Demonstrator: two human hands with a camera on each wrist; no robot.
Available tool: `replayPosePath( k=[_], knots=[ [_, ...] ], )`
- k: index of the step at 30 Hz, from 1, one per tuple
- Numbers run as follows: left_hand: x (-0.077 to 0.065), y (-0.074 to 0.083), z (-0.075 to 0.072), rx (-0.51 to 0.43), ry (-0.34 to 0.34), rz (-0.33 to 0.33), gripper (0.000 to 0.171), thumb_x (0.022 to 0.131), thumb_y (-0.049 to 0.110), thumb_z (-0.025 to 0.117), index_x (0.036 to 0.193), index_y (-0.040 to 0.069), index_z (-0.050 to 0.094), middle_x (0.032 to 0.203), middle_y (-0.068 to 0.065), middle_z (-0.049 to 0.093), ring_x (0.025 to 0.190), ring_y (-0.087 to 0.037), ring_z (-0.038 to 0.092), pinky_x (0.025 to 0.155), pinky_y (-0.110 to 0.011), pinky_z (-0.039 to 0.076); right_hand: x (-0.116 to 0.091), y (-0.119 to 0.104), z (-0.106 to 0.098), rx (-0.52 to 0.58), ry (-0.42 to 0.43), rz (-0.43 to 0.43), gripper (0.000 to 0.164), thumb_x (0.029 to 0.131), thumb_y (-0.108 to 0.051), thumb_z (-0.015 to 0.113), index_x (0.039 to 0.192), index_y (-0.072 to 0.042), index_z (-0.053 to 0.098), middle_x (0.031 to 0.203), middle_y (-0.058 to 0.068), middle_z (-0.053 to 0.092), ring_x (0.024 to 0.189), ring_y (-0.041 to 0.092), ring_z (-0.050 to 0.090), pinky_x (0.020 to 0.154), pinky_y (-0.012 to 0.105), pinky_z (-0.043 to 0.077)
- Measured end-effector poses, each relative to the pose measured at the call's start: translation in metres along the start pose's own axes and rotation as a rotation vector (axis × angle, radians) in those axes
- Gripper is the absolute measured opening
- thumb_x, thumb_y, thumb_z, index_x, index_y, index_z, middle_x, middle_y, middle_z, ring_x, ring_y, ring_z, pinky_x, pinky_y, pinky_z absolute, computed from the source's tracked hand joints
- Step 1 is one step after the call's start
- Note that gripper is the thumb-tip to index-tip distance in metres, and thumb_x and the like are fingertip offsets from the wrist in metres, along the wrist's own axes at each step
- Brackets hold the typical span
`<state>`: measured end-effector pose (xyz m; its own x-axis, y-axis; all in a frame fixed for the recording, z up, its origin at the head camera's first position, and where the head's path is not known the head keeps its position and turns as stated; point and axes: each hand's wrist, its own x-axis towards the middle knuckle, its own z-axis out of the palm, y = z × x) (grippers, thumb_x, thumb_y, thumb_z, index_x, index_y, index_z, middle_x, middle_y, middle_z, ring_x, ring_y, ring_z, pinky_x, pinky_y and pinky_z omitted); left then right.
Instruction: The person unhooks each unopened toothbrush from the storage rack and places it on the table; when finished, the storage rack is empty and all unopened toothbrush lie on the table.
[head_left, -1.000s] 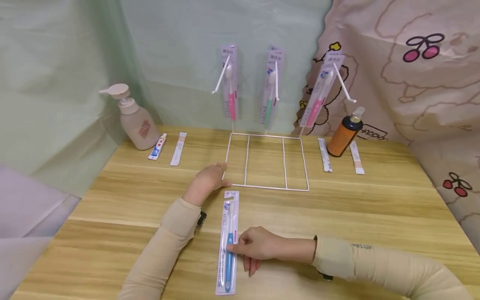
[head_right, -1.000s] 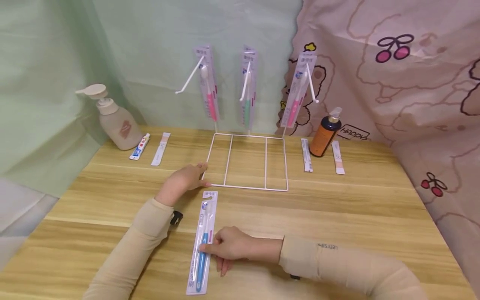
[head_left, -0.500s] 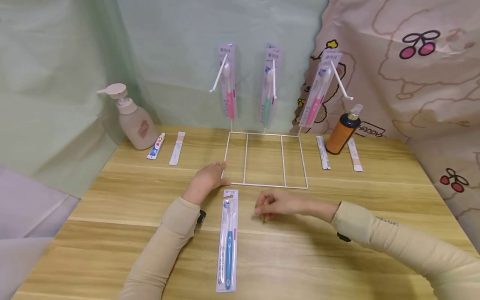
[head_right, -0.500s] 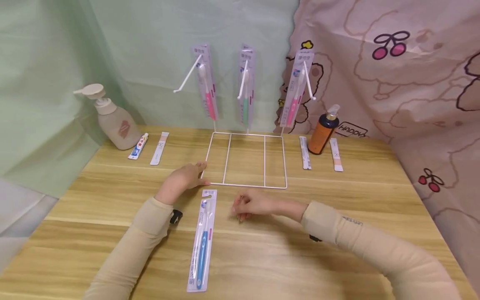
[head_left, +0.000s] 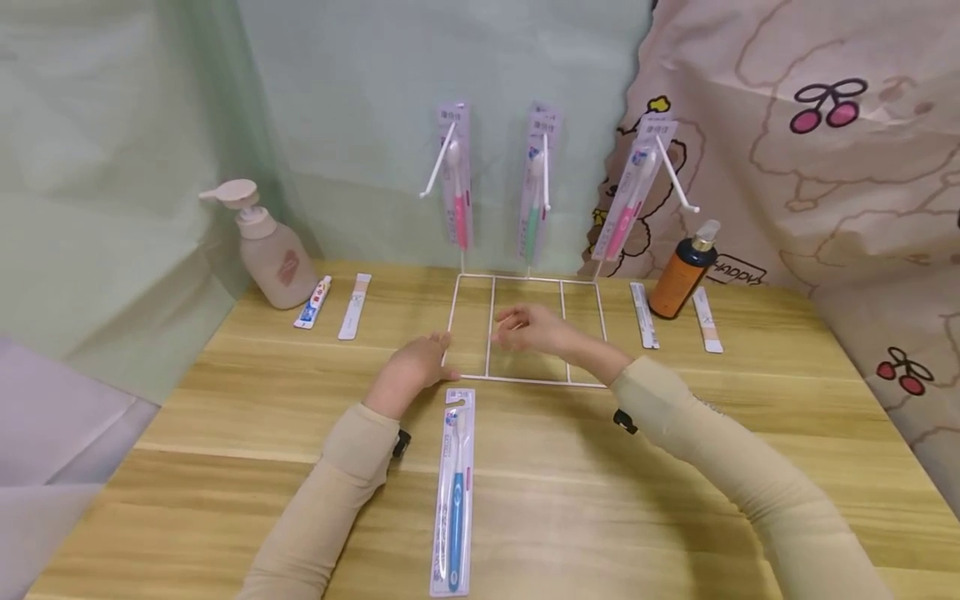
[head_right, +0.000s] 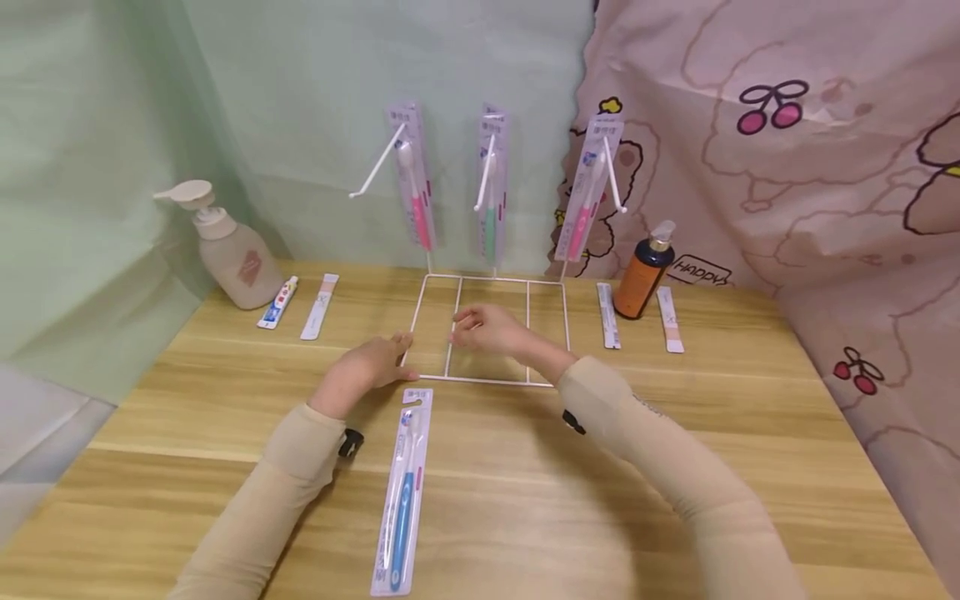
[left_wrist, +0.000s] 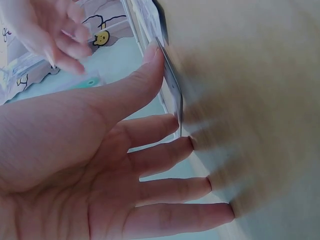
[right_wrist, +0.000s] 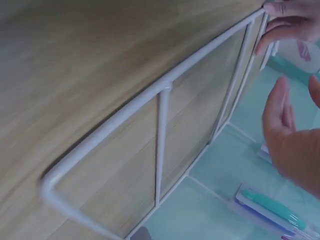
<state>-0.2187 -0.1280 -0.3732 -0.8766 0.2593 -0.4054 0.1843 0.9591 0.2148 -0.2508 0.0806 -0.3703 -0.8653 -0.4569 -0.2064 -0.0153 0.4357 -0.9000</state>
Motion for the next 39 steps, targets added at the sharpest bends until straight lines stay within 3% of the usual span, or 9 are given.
replayPosePath(
  k=[8,16,19,24,27,32,39],
  knots=[
    [0.001,0.0,0.0,-0.003,-0.01,-0.03,0.077,0.089,0.035,0.059,0.148,0.003,0.021,0.152,-0.019,0.02,0.136,-0.038,0.027,0.111,-0.048,0.028,0.043,-0.018,0.003,-0.06,0.182,-0.026,0.059,0.087,-0.024,0.066,0.135,0.002,0.042,0.127,0.017,0.054,0.118,0.03,0.051,0.098,0.038,0.046],
    [0.002,-0.001,0.004,-0.018,0.015,-0.029,0.078,0.088,0.037,0.06,0.148,0.006,0.022,0.152,-0.017,0.021,0.136,-0.037,0.028,0.11,-0.048,0.03,0.078,-0.046,0.011,-0.198,0.432,-0.138,0.067,0.084,-0.032,0.07,0.13,0.004,0.038,0.119,0.024,0.055,0.106,0.032,0.056,0.088,0.037,0.052],
    [0.001,0.0,0.003,-0.019,0.027,-0.026,0.077,0.087,0.036,0.061,0.148,0.006,0.024,0.152,-0.017,0.023,0.136,-0.037,0.029,0.109,-0.048,0.031,0.084,-0.054,0.016,-0.22,0.438,-0.115,0.072,0.086,-0.036,0.066,0.133,0.004,0.029,0.114,0.025,0.054,0.099,0.034,0.058,0.083,0.038,0.053],
    [0.0,0.0,0.005,-0.006,0.044,-0.016,0.075,0.087,0.035,0.062,0.146,0.005,0.028,0.15,-0.018,0.028,0.134,-0.037,0.033,0.109,-0.048,0.032,0.09,-0.06,0.021,-0.192,0.382,-0.031,0.08,0.091,-0.04,0.058,0.137,0.003,0.009,0.115,0.029,0.052,0.102,0.038,0.057,0.091,0.038,0.05],
    [0.0,0.002,0.006,-0.023,0.049,-0.01,0.074,0.087,0.033,0.062,0.146,0.004,0.029,0.149,-0.018,0.03,0.134,-0.037,0.033,0.109,-0.046,0.032,0.096,-0.061,0.019,-0.178,0.41,-0.005,0.081,0.092,-0.039,0.056,0.138,0.003,0.005,0.114,0.029,0.053,0.099,0.037,0.059,0.09,0.039,0.051],
    [-0.001,0.004,0.007,0.003,0.041,-0.03,0.075,0.087,0.036,0.062,0.146,0.006,0.028,0.15,-0.016,0.028,0.134,-0.036,0.033,0.109,-0.046,0.033,0.106,-0.061,0.015,-0.18,0.474,-0.007,0.071,0.093,-0.036,0.056,0.136,0.003,0.015,0.11,0.025,0.053,0.092,0.033,0.059,0.081,0.039,0.053],
    [-0.001,0.0,0.006,0.006,0.058,-0.046,0.077,0.085,0.037,0.063,0.146,0.006,0.029,0.15,-0.016,0.03,0.133,-0.037,0.034,0.108,-0.046,0.034,0.118,-0.059,0.013,-0.299,0.596,-0.045,0.042,0.091,-0.036,0.058,0.113,0.0,0.052,0.098,0.014,0.062,0.079,0.025,0.059,0.065,0.034,0.052]
  ],
)
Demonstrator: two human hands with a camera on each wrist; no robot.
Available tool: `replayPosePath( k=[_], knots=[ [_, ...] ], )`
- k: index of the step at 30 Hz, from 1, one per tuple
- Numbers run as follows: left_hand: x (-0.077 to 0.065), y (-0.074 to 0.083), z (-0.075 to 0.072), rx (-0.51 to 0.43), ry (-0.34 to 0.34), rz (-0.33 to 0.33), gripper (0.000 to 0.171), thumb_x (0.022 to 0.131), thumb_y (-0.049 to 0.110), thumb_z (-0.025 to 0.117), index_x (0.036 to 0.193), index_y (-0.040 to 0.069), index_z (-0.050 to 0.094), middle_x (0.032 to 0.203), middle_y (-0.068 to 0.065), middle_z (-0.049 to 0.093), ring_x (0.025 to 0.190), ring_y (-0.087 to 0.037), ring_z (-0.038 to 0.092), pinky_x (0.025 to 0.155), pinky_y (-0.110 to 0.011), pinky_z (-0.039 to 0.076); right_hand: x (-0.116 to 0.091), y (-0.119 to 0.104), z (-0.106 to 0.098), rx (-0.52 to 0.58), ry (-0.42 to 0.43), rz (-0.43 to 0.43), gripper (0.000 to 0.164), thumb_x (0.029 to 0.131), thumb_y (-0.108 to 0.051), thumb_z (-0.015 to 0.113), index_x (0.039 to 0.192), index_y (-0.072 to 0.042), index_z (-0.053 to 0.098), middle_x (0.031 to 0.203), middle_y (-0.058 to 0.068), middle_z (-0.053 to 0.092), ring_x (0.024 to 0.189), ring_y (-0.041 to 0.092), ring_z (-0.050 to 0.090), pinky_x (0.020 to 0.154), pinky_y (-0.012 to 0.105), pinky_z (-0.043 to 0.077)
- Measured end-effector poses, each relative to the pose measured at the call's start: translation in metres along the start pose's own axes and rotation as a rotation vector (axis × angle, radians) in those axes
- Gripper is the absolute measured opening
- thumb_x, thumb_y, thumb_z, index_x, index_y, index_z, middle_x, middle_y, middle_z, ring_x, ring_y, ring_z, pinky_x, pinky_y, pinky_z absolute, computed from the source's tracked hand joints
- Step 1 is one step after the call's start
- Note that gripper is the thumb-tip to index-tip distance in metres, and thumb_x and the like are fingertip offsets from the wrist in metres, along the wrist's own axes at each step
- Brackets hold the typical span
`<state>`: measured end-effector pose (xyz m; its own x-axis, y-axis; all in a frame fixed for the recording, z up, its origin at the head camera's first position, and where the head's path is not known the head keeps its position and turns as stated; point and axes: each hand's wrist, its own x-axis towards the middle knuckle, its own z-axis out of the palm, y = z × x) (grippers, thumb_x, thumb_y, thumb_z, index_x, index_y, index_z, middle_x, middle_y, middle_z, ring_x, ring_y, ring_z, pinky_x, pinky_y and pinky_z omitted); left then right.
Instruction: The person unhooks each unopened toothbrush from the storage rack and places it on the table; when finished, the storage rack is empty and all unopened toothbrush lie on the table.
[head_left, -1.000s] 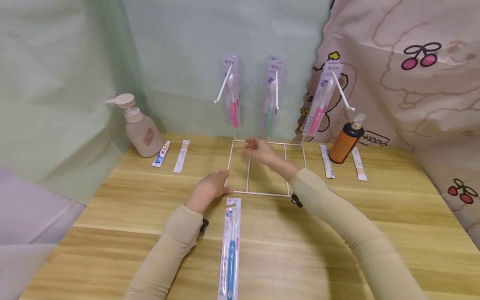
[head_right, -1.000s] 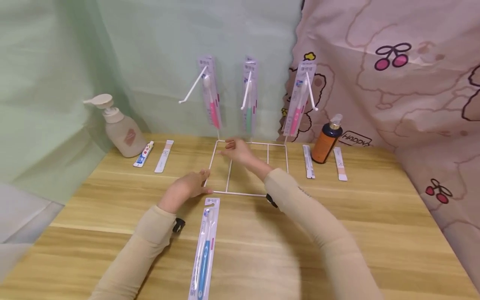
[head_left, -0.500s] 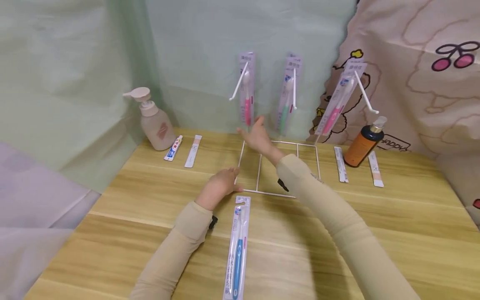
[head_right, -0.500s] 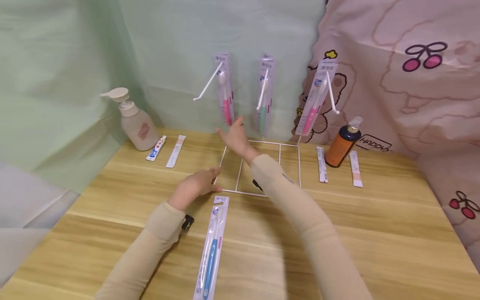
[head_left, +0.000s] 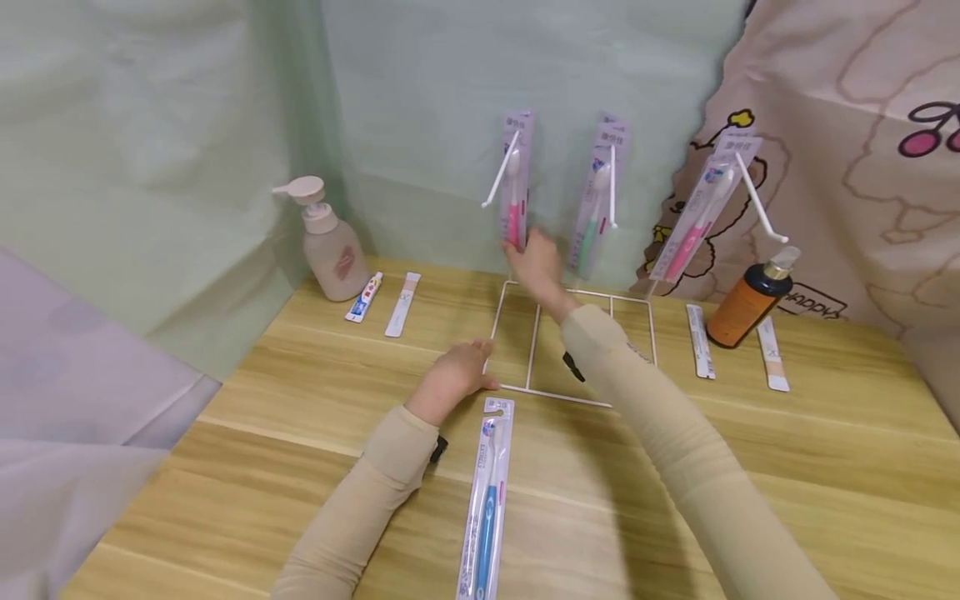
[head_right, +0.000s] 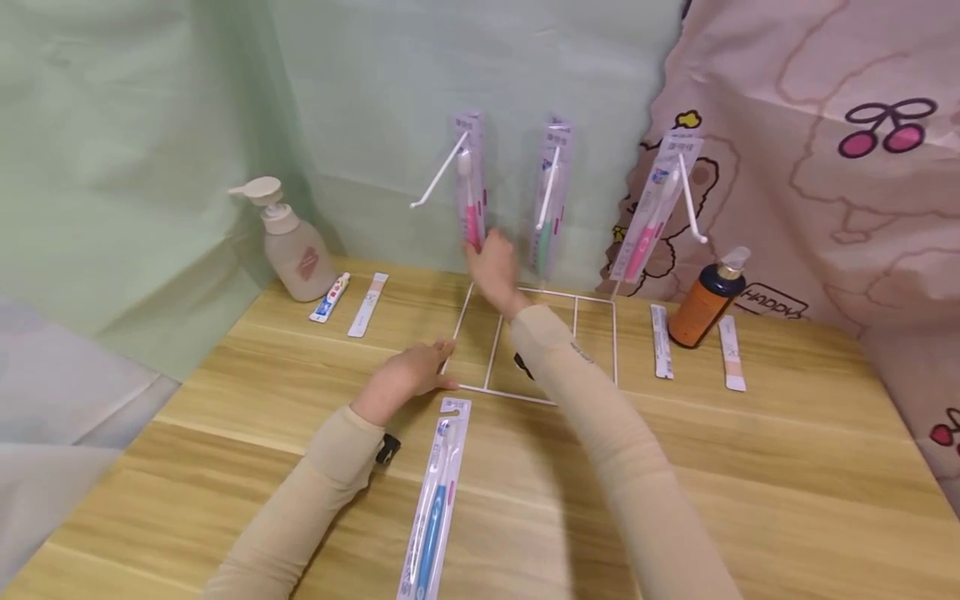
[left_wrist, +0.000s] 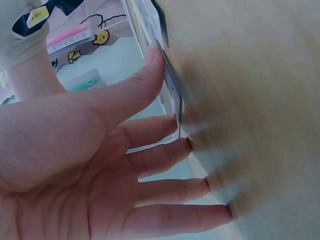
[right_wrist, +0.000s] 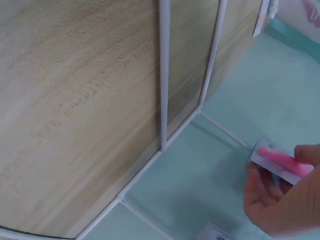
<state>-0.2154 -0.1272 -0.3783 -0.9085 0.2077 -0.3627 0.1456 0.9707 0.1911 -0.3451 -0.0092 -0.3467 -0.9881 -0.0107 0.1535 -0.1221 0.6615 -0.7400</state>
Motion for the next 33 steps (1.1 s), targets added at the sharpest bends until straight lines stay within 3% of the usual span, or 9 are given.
replayPosePath(
  k=[2,10,18,22,27,33],
  knots=[
    [0.0,-0.001,0.001,-0.01,0.001,0.004,0.077,0.085,0.037,0.064,0.147,0.006,0.029,0.149,-0.016,0.03,0.133,-0.038,0.034,0.108,-0.046,0.035,-0.001,0.001,0.001,-0.007,0.02,-0.021,0.037,0.091,-0.035,0.059,0.108,-0.003,0.057,0.095,0.012,0.065,0.075,0.022,0.06,0.062,0.032,0.051],
    [-0.001,-0.005,-0.002,-0.016,-0.021,-0.01,0.077,0.085,0.036,0.063,0.147,0.007,0.028,0.151,-0.016,0.027,0.135,-0.036,0.031,0.109,-0.047,0.031,-0.013,0.003,-0.004,0.039,-0.041,-0.11,0.034,0.09,-0.028,0.062,0.109,0.0,0.059,0.097,0.014,0.068,0.077,0.023,0.064,0.065,0.029,0.054],
    [0.001,0.001,-0.003,-0.012,-0.029,0.01,0.076,0.086,0.035,0.063,0.147,0.005,0.027,0.151,-0.017,0.026,0.134,-0.036,0.032,0.109,-0.047,0.033,-0.031,0.02,-0.025,-0.169,-0.014,-0.272,0.026,0.093,-0.029,0.057,0.099,-0.003,0.059,0.08,0.01,0.061,0.065,0.021,0.054,0.055,0.032,0.046],
    [0.002,0.002,-0.002,-0.035,-0.013,0.005,0.076,0.085,0.034,0.063,0.146,0.005,0.028,0.15,-0.017,0.027,0.134,-0.036,0.032,0.109,-0.047,0.032,-0.039,0.025,-0.037,-0.232,-0.004,-0.274,0.027,0.094,-0.032,0.054,0.095,-0.005,0.056,0.079,0.008,0.055,0.067,0.021,0.051,0.056,0.034,0.044],
    [0.002,0.0,-0.001,-0.038,-0.013,0.009,0.077,0.085,0.034,0.064,0.146,0.004,0.028,0.15,-0.017,0.027,0.135,-0.036,0.031,0.11,-0.047,0.03,-0.047,0.031,-0.048,-0.221,-0.017,-0.271,0.029,0.094,-0.032,0.055,0.088,-0.004,0.052,0.076,0.007,0.05,0.062,0.019,0.045,0.051,0.028,0.038],
    [0.003,-0.001,-0.003,-0.038,-0.035,0.01,0.078,0.086,0.035,0.063,0.147,0.005,0.026,0.151,-0.017,0.024,0.137,-0.036,0.028,0.111,-0.047,0.028,-0.057,0.033,-0.054,-0.183,-0.051,-0.274,0.028,0.092,-0.031,0.058,0.094,-0.002,0.056,0.08,0.01,0.058,0.063,0.019,0.052,0.051,0.027,0.043]
  ],
)
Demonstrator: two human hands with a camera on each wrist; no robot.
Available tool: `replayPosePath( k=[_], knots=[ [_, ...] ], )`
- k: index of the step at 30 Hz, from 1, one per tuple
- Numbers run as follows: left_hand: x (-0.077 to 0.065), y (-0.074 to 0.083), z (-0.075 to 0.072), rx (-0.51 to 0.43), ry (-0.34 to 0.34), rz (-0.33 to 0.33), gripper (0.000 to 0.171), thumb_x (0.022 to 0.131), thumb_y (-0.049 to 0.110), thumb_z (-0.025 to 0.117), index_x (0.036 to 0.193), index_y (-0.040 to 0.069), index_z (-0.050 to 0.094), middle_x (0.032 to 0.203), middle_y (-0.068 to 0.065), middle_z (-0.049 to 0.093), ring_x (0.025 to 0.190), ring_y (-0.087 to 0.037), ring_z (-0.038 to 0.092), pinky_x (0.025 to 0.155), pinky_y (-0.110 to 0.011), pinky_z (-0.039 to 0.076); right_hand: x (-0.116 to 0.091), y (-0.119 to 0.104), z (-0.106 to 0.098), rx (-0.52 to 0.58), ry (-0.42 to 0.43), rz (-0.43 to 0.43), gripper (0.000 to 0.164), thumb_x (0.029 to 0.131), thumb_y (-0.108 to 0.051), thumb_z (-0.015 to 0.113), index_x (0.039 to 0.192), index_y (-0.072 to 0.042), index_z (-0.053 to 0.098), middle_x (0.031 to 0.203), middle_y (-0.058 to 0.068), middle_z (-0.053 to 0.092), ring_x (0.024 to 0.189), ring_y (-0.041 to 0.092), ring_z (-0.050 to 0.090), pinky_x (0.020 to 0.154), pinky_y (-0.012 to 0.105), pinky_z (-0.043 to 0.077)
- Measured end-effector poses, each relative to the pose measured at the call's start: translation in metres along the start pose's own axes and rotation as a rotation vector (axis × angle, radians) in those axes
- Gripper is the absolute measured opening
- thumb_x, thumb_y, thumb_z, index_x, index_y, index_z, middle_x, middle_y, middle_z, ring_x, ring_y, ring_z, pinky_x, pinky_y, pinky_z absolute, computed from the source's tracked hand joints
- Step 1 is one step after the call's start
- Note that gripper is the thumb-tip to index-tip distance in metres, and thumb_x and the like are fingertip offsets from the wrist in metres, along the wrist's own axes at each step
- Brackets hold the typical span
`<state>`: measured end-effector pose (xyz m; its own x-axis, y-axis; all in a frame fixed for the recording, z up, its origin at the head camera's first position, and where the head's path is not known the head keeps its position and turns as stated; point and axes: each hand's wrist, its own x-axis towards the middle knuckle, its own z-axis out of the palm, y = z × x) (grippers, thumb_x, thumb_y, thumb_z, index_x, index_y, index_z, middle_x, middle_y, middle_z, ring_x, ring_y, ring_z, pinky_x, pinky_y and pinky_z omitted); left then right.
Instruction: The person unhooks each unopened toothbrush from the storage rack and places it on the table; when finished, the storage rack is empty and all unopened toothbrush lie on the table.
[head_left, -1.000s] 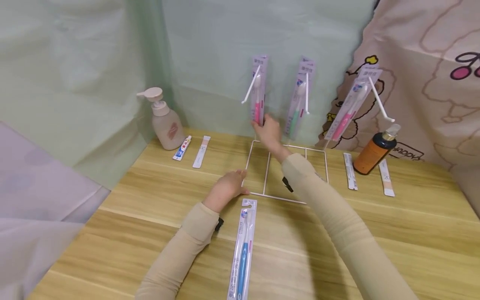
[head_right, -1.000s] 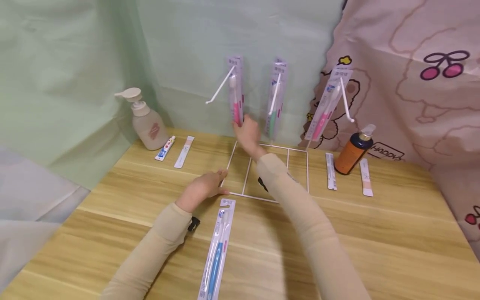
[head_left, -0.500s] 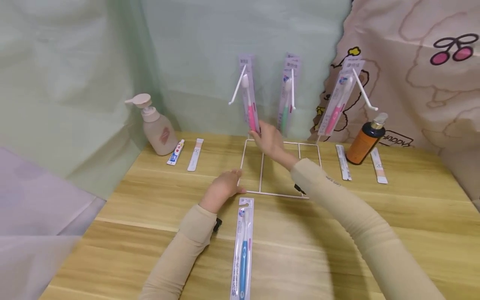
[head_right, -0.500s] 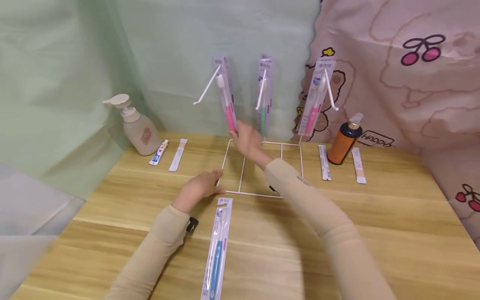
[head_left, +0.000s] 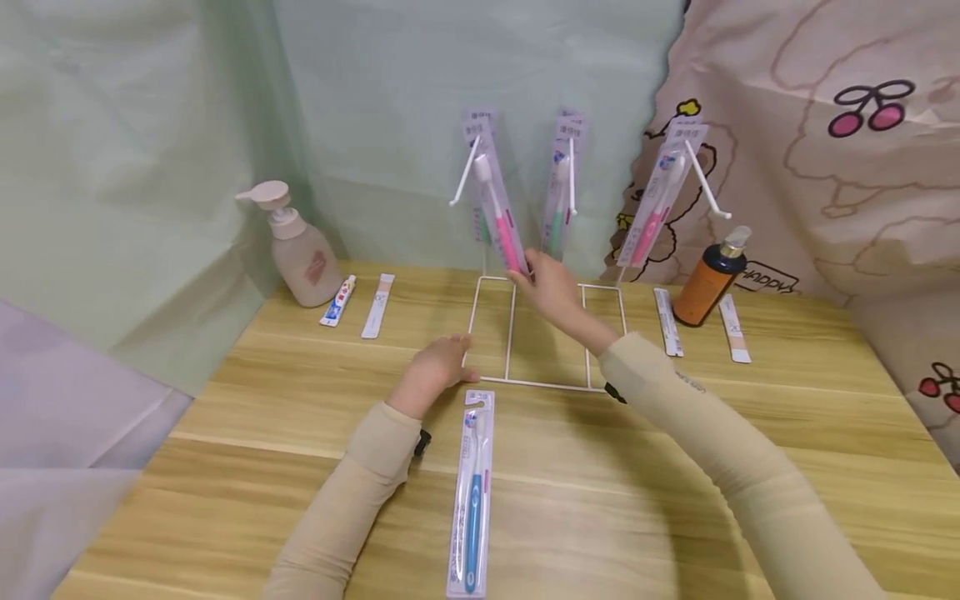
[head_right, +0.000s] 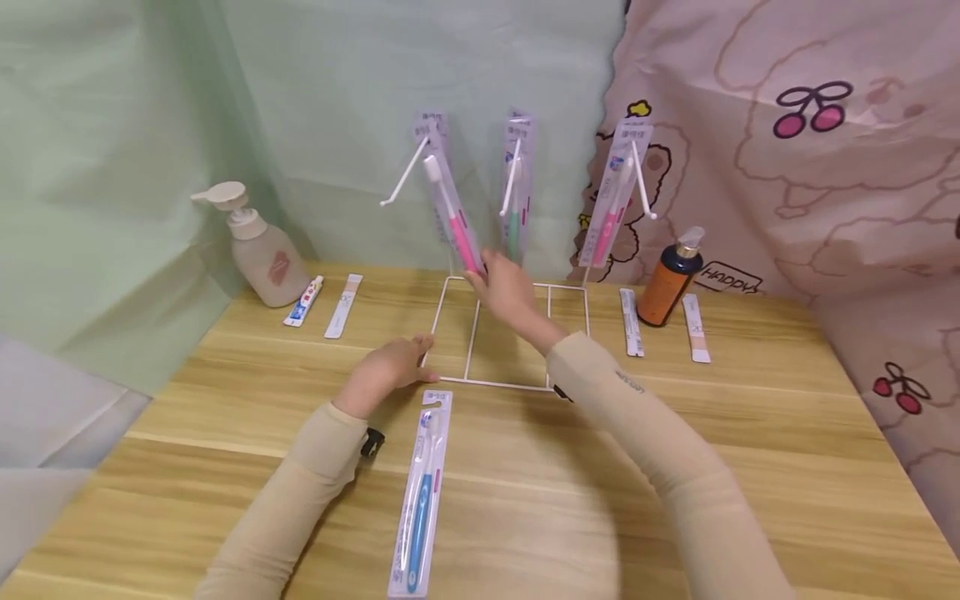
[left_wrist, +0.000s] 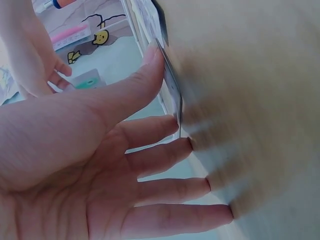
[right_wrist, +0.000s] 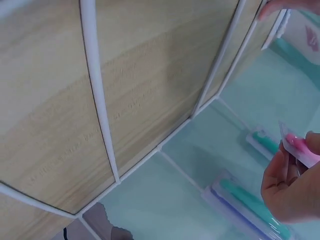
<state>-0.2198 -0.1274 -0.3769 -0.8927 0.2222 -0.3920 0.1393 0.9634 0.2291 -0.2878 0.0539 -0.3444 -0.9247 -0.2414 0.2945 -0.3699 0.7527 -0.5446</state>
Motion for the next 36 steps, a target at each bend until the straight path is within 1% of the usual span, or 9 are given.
replayPosePath(
  k=[3,6,10,13,17,19,24,30,36],
  knots=[
    [0.0,-0.001,-0.004,0.01,-0.002,0.009,0.077,0.086,0.035,0.062,0.147,0.005,0.025,0.151,-0.017,0.025,0.136,-0.036,0.028,0.111,-0.047,0.028,-0.004,-0.001,0.001,0.04,-0.014,0.003,0.029,0.092,-0.032,0.059,0.098,-0.003,0.058,0.086,0.011,0.063,0.07,0.021,0.058,0.055,0.029,0.049],
    [0.0,-0.001,-0.007,0.019,0.002,0.019,0.077,0.087,0.035,0.062,0.147,0.004,0.026,0.15,-0.018,0.027,0.136,-0.037,0.029,0.111,-0.048,0.028,-0.011,-0.004,0.002,0.075,-0.021,-0.037,0.03,0.09,-0.031,0.061,0.098,-0.003,0.059,0.087,0.012,0.066,0.073,0.022,0.063,0.057,0.03,0.052],
    [0.001,-0.001,-0.008,0.021,0.005,0.03,0.077,0.087,0.035,0.062,0.146,0.003,0.026,0.149,-0.02,0.028,0.135,-0.037,0.03,0.111,-0.048,0.027,-0.02,-0.007,0.002,0.089,-0.049,-0.12,0.03,0.089,-0.033,0.063,0.096,-0.004,0.061,0.083,0.011,0.069,0.07,0.021,0.065,0.055,0.029,0.053],
    [0.002,-0.001,-0.009,0.028,0.005,0.041,0.077,0.087,0.035,0.062,0.146,0.002,0.026,0.149,-0.02,0.028,0.136,-0.037,0.03,0.111,-0.047,0.027,-0.026,-0.009,0.002,0.095,-0.069,-0.152,0.031,0.088,-0.034,0.063,0.1,-0.005,0.062,0.082,0.009,0.069,0.07,0.019,0.065,0.055,0.027,0.053],
    [0.002,0.0,-0.01,0.022,0.0,0.043,0.077,0.088,0.035,0.062,0.146,0.001,0.025,0.149,-0.021,0.028,0.136,-0.037,0.029,0.111,-0.048,0.027,-0.035,-0.01,0.001,0.092,-0.071,-0.187,0.032,0.088,-0.033,0.064,0.104,-0.005,0.064,0.082,0.009,0.07,0.069,0.019,0.065,0.055,0.026,0.053],
    [0.001,0.001,-0.011,0.01,-0.002,0.038,0.077,0.088,0.035,0.063,0.146,0.002,0.025,0.149,-0.021,0.028,0.136,-0.037,0.029,0.111,-0.048,0.027,-0.04,-0.011,0.0,0.076,-0.065,-0.211,0.031,0.087,-0.032,0.065,0.101,-0.004,0.064,0.081,0.009,0.069,0.068,0.019,0.065,0.056,0.026,0.053],
    [-0.001,0.003,-0.011,0.005,-0.003,0.033,0.076,0.088,0.034,0.063,0.146,0.001,0.025,0.149,-0.021,0.028,0.135,-0.037,0.03,0.111,-0.048,0.028,-0.053,-0.01,-0.003,0.04,-0.043,-0.261,0.025,0.085,-0.03,0.068,0.089,-0.006,0.063,0.075,0.006,0.068,0.065,0.017,0.065,0.056,0.025,0.053],
    [-0.002,0.003,-0.008,0.001,0.003,0.038,0.075,0.089,0.033,0.062,0.146,0.001,0.026,0.149,-0.022,0.028,0.135,-0.037,0.03,0.111,-0.047,0.027,-0.067,-0.013,-0.004,0.074,-0.083,-0.275,0.022,0.083,-0.031,0.069,0.087,-0.01,0.064,0.075,0.002,0.068,0.065,0.013,0.063,0.058,0.022,0.052],
    [-0.001,0.0,-0.003,-0.01,0.003,0.047,0.074,0.09,0.033,0.06,0.146,0.001,0.025,0.149,-0.022,0.026,0.136,-0.038,0.027,0.112,-0.048,0.025,-0.083,-0.019,-0.006,0.053,-0.114,-0.267,0.022,0.083,-0.03,0.07,0.085,-0.009,0.064,0.075,0.002,0.068,0.064,0.012,0.063,0.058,0.021,0.052]
  ],
)
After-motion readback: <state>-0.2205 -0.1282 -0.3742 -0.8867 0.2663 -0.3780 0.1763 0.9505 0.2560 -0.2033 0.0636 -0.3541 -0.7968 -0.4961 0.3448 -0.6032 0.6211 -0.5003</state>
